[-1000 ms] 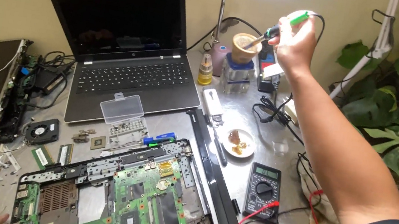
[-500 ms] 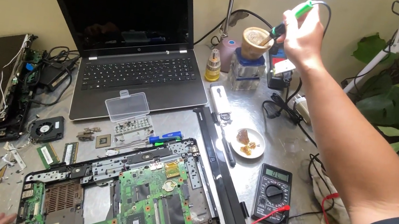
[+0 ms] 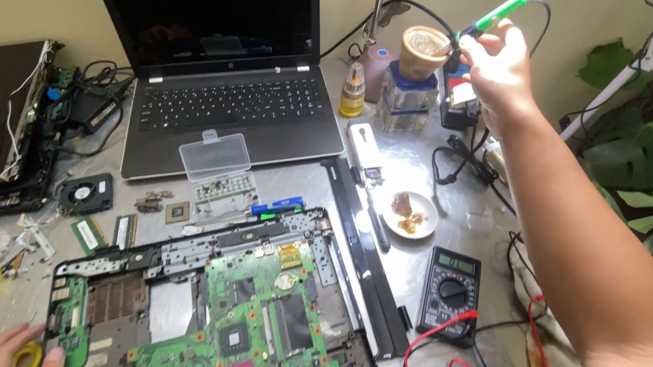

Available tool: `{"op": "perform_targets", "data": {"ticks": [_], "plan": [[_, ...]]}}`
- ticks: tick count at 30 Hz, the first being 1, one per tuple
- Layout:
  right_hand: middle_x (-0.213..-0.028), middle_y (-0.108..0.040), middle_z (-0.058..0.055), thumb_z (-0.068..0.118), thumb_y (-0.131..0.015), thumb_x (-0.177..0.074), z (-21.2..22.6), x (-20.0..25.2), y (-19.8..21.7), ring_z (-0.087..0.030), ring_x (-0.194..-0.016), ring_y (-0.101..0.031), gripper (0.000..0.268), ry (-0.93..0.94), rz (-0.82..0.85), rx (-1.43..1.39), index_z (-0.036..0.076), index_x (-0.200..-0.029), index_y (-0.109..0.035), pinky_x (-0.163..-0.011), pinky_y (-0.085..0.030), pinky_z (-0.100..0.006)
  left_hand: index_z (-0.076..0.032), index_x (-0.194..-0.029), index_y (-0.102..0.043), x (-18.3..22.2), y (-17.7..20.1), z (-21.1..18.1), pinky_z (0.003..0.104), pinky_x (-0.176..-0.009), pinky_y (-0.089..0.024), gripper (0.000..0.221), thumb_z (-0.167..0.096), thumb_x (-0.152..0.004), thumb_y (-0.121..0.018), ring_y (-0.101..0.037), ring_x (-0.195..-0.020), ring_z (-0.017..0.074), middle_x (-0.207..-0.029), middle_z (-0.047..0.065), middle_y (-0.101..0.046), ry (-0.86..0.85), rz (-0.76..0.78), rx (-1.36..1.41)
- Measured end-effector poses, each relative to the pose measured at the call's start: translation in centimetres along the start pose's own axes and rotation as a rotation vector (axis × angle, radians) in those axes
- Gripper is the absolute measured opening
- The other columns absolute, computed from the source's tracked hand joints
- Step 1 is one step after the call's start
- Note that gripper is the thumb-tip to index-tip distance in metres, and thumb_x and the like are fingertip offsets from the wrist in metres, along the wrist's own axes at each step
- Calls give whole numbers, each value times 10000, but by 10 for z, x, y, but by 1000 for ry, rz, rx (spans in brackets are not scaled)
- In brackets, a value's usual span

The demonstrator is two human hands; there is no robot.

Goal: Repairing a laptop motherboard by soldering components and testing circuits with a multimeter.

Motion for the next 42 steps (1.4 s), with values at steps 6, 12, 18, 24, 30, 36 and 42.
{"op": "perform_targets", "data": {"ticks": [6,12,18,24,30,36,42], "plan": [[-1495,-459,-221,220,-640,-1026,34,115,18,-300,-1288,-594,698,112,196,174,74,-1589,-253,-926,-564,-375,-54,-1294,-793,38,60,-62,466,-1155,-394,406,-268,-950,-759,-600,-1301,347,-1338,159,-714,-261,-262,121],[-1399,-545,-196,296,-646,-939,36,271,45,-334,-1276,-510,572,258,261,666,34,-1435,-535,-1028,-439,-537,-123,-1326,-703,40,80,-84,510,-1107,-288,441,-319,-932,-671,-392,-1363,380,-1450,120,-606,-153,16,177],[-1416,-495,-155,482,-769,-785,-50,357,60,-353,-1343,-457,763,124,167,805,193,-1460,-562,-1080,-362,-509,-89,-1280,-722,35,67,-65,470,-1126,-320,393,-246,-921,-704,-549,-1267,365,-1301,169,-667,-439,-146,283],[-1633,-184,-288,543,-754,-810,-55,379,38,-500,-1495,-235,810,84,166,855,238,-1518,-506,-1082,-207,-763,-88,-1187,-716,52,100,-83,447,-1073,-366,252,-147,-943,-721,-580,-1195,349,-1292,153,-682,-514,-348,435],[-1649,-136,-245,254,-633,-813,-41,384,29,-514,-1483,-332,619,34,157,844,223,-1431,-638,-1120,-204,-734,-65,-1151,-644,181,170,-140,433,-1112,-392,176,-92,-979,-618,-609,-1211,291,-1243,117,-668,-474,-415,754],[-1500,-414,-232,267,-832,-979,-82,366,40,-526,-1220,-584,272,354,-16,939,168,-1224,-767,-857,-413,-735,-71,-1100,-603,254,159,-154,382,-1025,-474,135,-101,-968,-606,-586,-1087,265,-1121,116,-629,-461,-295,1025],[-1395,-402,-266,111,-751,-929,-80,357,40,-495,-1204,-549,527,392,33,852,122,-1454,-702,-942,-414,-701,-51,-1163,-600,278,140,-159,300,-831,-532,182,-58,-982,-579,-606,-861,195,-1106,131,-601,-429,-111,1248]]}}
Point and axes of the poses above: each hand's wrist, its own x-axis away from the middle knuckle, its own y-axis out of the back of the hand, z = x × y, the point moved 6 cm from there along -x, towards the middle knuckle
